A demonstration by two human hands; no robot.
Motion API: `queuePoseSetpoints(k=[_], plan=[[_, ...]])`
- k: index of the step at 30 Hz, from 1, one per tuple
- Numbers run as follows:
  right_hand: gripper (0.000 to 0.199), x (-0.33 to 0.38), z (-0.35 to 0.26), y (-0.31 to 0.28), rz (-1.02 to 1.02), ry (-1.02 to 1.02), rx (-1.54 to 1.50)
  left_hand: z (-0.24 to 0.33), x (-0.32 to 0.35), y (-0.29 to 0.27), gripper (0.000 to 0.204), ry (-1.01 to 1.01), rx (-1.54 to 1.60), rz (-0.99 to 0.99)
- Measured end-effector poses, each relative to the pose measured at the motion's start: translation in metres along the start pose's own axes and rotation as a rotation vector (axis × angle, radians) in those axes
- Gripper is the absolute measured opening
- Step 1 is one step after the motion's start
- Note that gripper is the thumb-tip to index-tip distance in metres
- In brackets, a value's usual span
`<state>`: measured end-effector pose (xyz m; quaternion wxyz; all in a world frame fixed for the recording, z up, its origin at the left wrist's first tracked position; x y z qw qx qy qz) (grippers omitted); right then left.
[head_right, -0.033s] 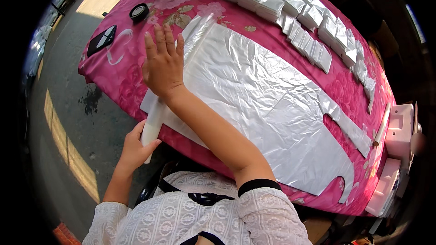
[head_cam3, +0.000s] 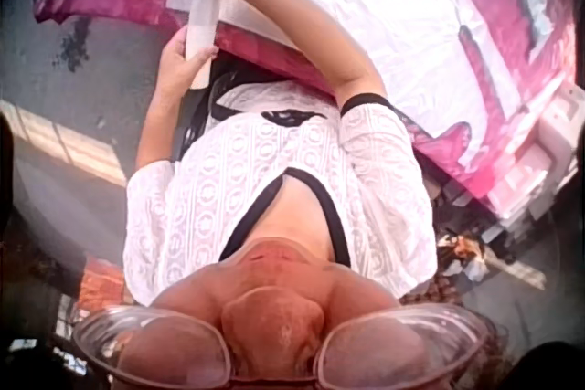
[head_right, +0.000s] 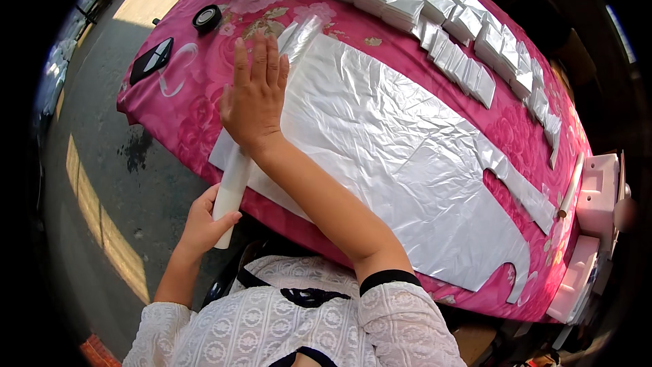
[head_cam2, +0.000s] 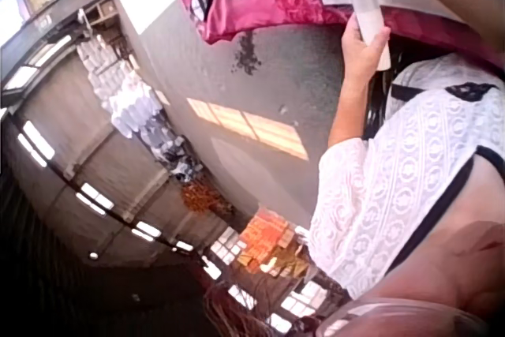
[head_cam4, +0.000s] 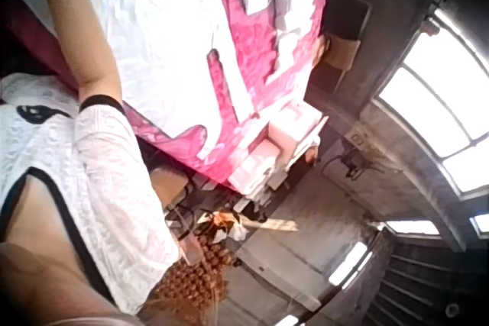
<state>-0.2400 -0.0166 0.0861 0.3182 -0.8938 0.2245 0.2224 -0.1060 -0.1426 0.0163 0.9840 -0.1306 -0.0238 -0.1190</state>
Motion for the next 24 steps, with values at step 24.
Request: queuePoseSetpoints(k=[24], plan=[[0.069, 0.056, 0.075, -0.169, -0.421, 0.907, -1.399, 0.083, 0.017, 0.172, 0.045, -0.267, 0.872, -0.612]])
Point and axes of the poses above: each hand's wrist, its own x-axis away from the middle knuckle, its own y-axis out of the palm, z = x × y, the point moved 7 cm from there along -x, towards the middle knuckle, and after that the axes turned 15 degrees about y, right-handed, at the moved point
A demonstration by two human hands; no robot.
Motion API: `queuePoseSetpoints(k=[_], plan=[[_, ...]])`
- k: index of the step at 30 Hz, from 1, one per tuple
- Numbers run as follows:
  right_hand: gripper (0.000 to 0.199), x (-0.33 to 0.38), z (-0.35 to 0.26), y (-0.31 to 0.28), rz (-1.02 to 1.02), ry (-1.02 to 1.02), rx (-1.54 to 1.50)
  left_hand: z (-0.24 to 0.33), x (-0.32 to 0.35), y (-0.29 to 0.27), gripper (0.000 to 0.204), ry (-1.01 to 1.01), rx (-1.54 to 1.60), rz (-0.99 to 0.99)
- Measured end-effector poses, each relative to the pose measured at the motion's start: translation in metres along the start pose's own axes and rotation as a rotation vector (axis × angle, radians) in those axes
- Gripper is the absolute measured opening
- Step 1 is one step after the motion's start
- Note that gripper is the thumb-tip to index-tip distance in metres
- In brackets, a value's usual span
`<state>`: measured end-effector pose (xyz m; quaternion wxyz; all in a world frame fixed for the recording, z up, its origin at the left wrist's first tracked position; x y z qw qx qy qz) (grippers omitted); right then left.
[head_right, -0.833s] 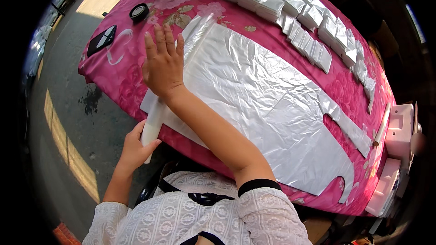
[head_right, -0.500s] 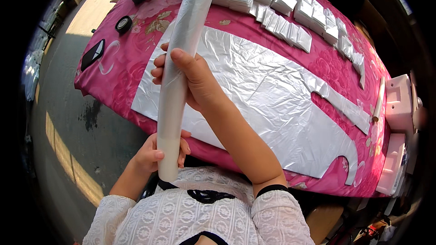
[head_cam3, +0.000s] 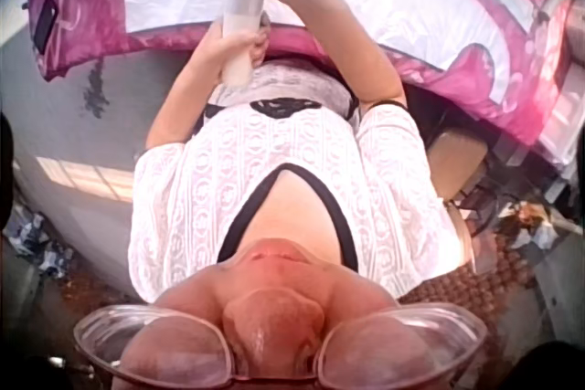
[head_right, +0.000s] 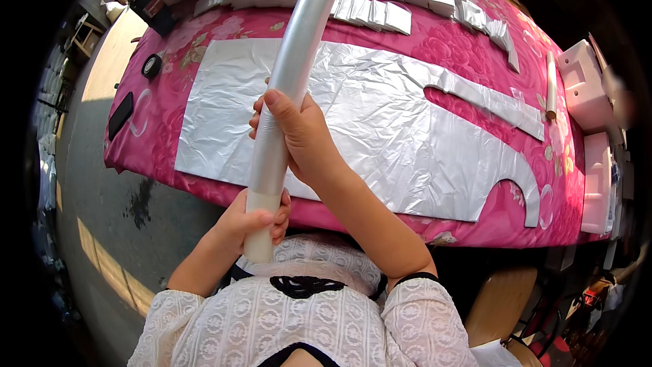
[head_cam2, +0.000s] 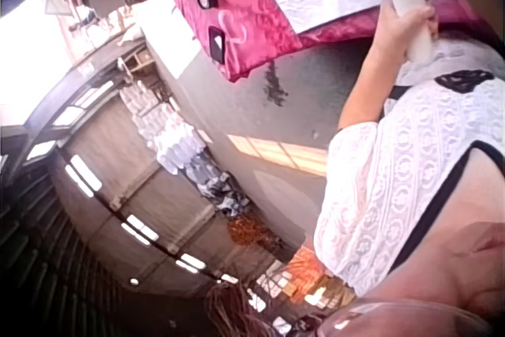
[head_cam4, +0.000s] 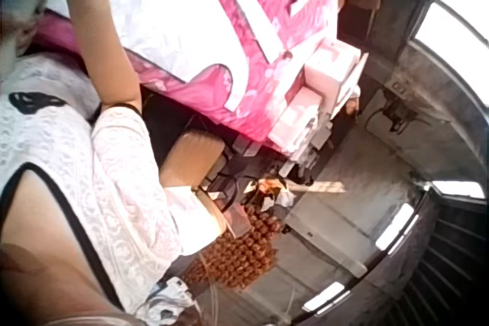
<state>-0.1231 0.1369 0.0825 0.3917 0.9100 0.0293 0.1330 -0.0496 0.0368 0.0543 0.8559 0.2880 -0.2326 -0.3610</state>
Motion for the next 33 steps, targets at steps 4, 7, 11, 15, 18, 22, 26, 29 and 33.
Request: queuePoseSetpoints(k=[4, 7, 11, 15, 18, 22, 26, 29, 33], plan=[[0.066, 0.007, 0.007, 0.000, 0.012, 0.067, 0.002, -0.005, 0.000, 0.003, 0.043, -0.033, 0.232, -0.119], [0.064, 0.007, 0.006, -0.010, 0.139, 0.073, 0.076, -0.001, -0.009, -0.006, 0.055, -0.010, -0.072, 0.065], [0.057, 0.012, 0.007, -0.023, 0.217, 0.063, 0.087, -0.002, -0.008, -0.014, 0.057, -0.049, -0.333, -0.046], [0.048, 0.016, 0.015, -0.032, 0.255, 0.046, 0.060, -0.010, -0.007, -0.019, 0.063, -0.040, -0.186, -0.130], [0.047, 0.019, 0.034, -0.044, 0.350, 0.127, 0.126, -0.014, -0.015, -0.034, 0.063, 0.018, -0.308, 0.037], [0.048, 0.013, 0.058, -0.057, 0.359, 0.098, 0.147, -0.028, -0.015, -0.061, 0.048, -0.110, -0.389, 0.201], [0.053, -0.001, 0.030, -0.089, 0.388, 0.091, -0.045, -0.039, 0.008, -0.070, 0.049, -0.320, -0.279, 0.161], [0.044, -0.008, -0.022, -0.132, 0.466, 0.006, -0.039, -0.044, 0.029, -0.076, 0.056, -0.392, -0.202, 0.071], [0.041, 0.000, -0.078, -0.182, 0.645, -0.150, 0.155, -0.055, 0.051, -0.086, 0.075, -0.404, -0.221, 0.025]])
Point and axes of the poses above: each hand's wrist, its own x-axis away from the middle knuckle, its own y-axis out of the palm, z = x × y, the point moved 7 cm from there along -x, towards the middle knuckle, and after that the axes turned 15 degrees about y, right-handed, at the moved point
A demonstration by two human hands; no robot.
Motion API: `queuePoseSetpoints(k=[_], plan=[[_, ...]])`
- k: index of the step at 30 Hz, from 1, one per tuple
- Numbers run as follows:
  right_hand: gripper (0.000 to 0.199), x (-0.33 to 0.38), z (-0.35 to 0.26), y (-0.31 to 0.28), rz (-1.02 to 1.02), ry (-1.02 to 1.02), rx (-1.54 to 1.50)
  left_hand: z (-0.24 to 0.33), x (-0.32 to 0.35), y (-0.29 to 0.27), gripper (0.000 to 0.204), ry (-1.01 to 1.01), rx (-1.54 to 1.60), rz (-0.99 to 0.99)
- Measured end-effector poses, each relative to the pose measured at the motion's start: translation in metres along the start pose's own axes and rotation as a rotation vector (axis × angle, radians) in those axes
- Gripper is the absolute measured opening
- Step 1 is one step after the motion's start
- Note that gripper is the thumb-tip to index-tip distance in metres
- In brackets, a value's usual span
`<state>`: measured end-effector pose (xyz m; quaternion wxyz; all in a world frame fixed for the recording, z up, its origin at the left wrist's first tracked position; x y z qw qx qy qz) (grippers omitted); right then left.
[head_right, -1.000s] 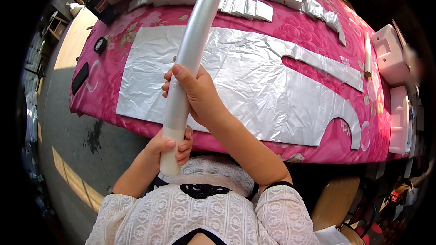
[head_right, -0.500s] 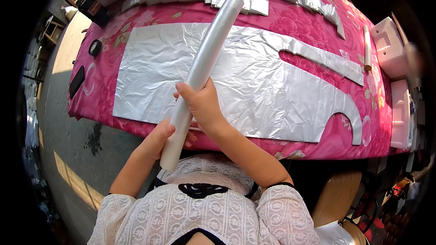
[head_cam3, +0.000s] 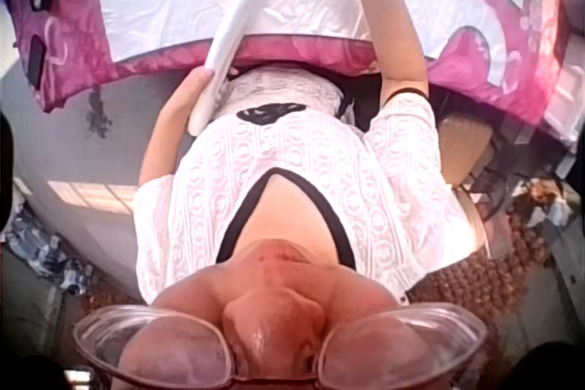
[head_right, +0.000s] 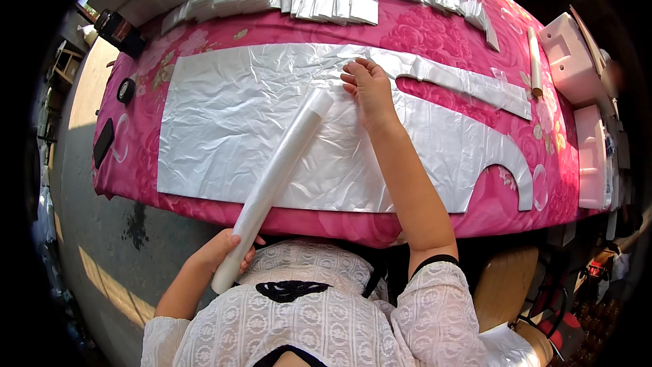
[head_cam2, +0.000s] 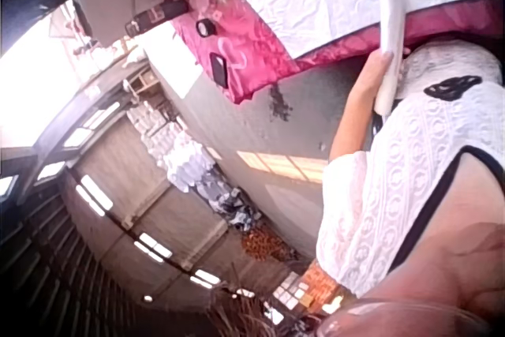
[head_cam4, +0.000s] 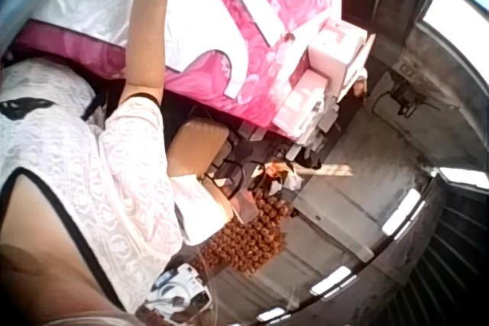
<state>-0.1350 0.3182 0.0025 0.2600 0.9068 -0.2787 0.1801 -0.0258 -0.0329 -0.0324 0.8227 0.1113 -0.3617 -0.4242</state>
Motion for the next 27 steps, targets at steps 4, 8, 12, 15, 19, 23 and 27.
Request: queuePoseSetpoints(k=[4, 8, 12, 15, 19, 23, 27], plan=[[0.029, 0.003, -0.002, 0.001, -0.123, 0.104, 0.408, -0.004, 0.006, 0.000, 0.078, -0.012, 0.062, 0.001], [0.029, 0.017, 0.009, 0.015, -0.203, 0.191, 0.644, 0.000, 0.008, -0.001, 0.074, -0.002, 0.024, 0.019], [0.034, 0.021, 0.021, 0.027, -0.259, 0.177, 0.823, 0.001, 0.011, -0.005, 0.072, -0.023, -0.022, 0.030], [0.029, 0.029, 0.032, 0.034, -0.374, 0.266, 0.746, 0.000, 0.012, -0.007, 0.072, -0.030, -0.069, 0.063], [0.026, 0.026, 0.028, 0.031, -0.370, 0.225, 0.723, 0.001, 0.010, -0.008, 0.050, 0.048, -0.156, 0.047], [0.025, 0.020, 0.023, 0.022, -0.295, 0.167, 0.725, -0.002, 0.018, -0.013, 0.061, -0.013, -0.080, 0.040], [0.022, -0.010, -0.014, -0.021, -0.124, 0.033, 0.683, -0.012, 0.036, -0.027, 0.066, -0.080, 0.005, -0.016]])
Point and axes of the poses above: each hand's wrist, its own x-axis away from the middle knuckle, its own y-axis out of the palm, z = x × y, the point moved 7 cm from there along -x, towards the middle knuckle, and after that the axes turned 15 degrees about y, right-handed, at the moved point
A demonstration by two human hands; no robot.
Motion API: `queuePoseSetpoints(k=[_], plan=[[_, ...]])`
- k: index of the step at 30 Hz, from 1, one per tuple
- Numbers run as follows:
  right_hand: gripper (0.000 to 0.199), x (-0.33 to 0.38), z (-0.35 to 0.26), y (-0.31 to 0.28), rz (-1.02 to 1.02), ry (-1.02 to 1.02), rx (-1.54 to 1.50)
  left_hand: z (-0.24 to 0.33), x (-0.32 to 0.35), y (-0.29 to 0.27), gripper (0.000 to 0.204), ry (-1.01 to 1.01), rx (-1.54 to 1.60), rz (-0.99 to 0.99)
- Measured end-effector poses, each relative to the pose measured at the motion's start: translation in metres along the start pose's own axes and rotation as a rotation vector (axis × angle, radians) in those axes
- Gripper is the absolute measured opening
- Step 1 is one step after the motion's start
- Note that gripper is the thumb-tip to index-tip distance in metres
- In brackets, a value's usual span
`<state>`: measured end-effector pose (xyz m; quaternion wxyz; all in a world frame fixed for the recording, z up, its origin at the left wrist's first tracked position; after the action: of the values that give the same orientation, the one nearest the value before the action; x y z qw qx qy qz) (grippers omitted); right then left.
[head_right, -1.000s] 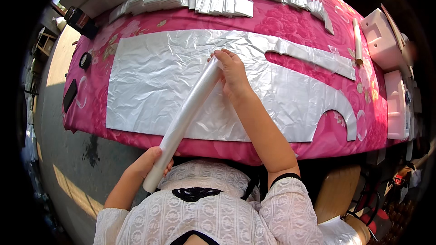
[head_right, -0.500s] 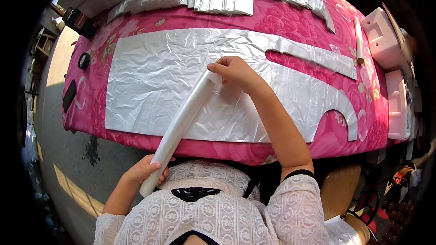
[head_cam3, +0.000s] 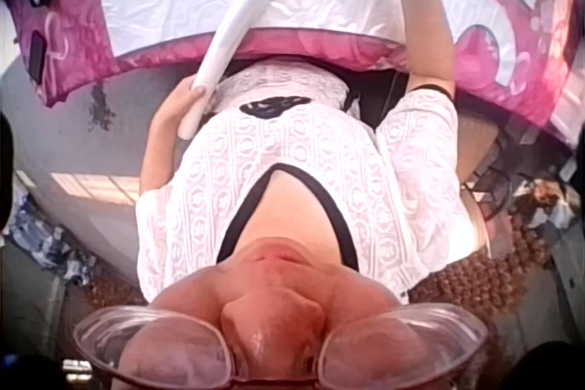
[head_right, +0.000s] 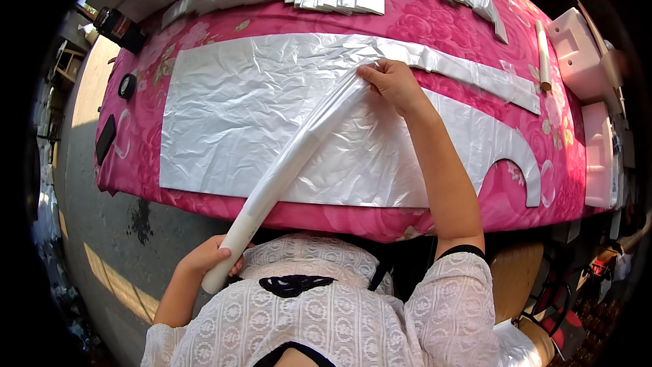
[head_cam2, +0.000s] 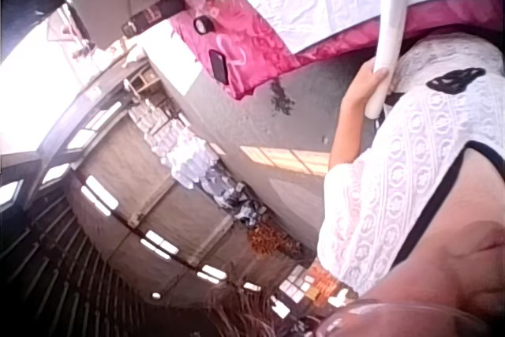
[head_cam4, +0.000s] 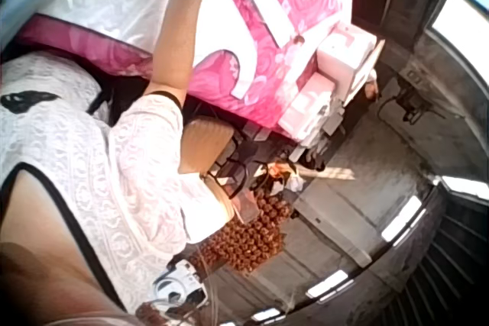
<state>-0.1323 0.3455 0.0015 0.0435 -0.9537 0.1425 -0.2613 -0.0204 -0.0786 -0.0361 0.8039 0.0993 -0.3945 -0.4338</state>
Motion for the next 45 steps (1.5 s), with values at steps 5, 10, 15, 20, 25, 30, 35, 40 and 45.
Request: queuePoseSetpoints(k=[5, 10, 15, 20, 25, 30, 35, 40, 45], plan=[[0.019, -0.011, 0.001, -0.093, 0.197, -0.054, -0.033, -0.008, 0.047, -0.044, 0.058, -0.088, -0.059, -0.047], [0.019, -0.019, -0.004, -0.090, 0.163, -0.104, -0.045, 0.033, 0.059, -0.068, 0.049, -0.103, -0.405, -0.047], [0.021, -0.016, -0.016, -0.043, 0.066, -0.030, 0.091, 0.150, -0.027, 0.002, 0.047, 0.266, -1.225, -0.168], [0.024, -0.023, -0.025, -0.017, 0.003, -0.062, 0.138, 0.199, -0.095, 0.067, 0.042, 0.756, -1.773, -0.043], [0.025, -0.027, -0.028, -0.014, -0.017, -0.024, 0.220, 0.171, -0.103, 0.102, 0.040, 1.477, -1.693, -0.296], [0.026, -0.034, -0.025, -0.014, -0.011, 0.012, 0.287, 0.102, -0.123, 0.104, 0.075, 0.965, -1.792, -0.671], [0.031, -0.042, -0.021, -0.019, -0.021, 0.029, 0.281, 0.090, -0.118, 0.106, 0.084, 0.909, -1.872, -0.694], [0.056, -0.014, -0.041, -0.035, 0.396, -0.049, 0.242, 0.088, -0.117, 0.107, 0.083, 0.914, -1.856, -0.683], [0.067, 0.069, -0.043, 0.029, 0.245, -0.295, 0.559, 0.087, -0.117, 0.107, 0.083, 0.949, -1.896, -0.638]])
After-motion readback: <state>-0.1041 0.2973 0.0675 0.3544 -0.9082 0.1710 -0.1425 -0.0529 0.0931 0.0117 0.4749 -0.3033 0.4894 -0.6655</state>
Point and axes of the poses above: each hand's wrist, its own x-axis away from the middle knuckle, its own y-axis out of the palm, z = x × y, the point moved 7 cm from there along -x, towards the middle knuckle, and after that the axes turned 15 degrees about y, right-handed, at the moved point
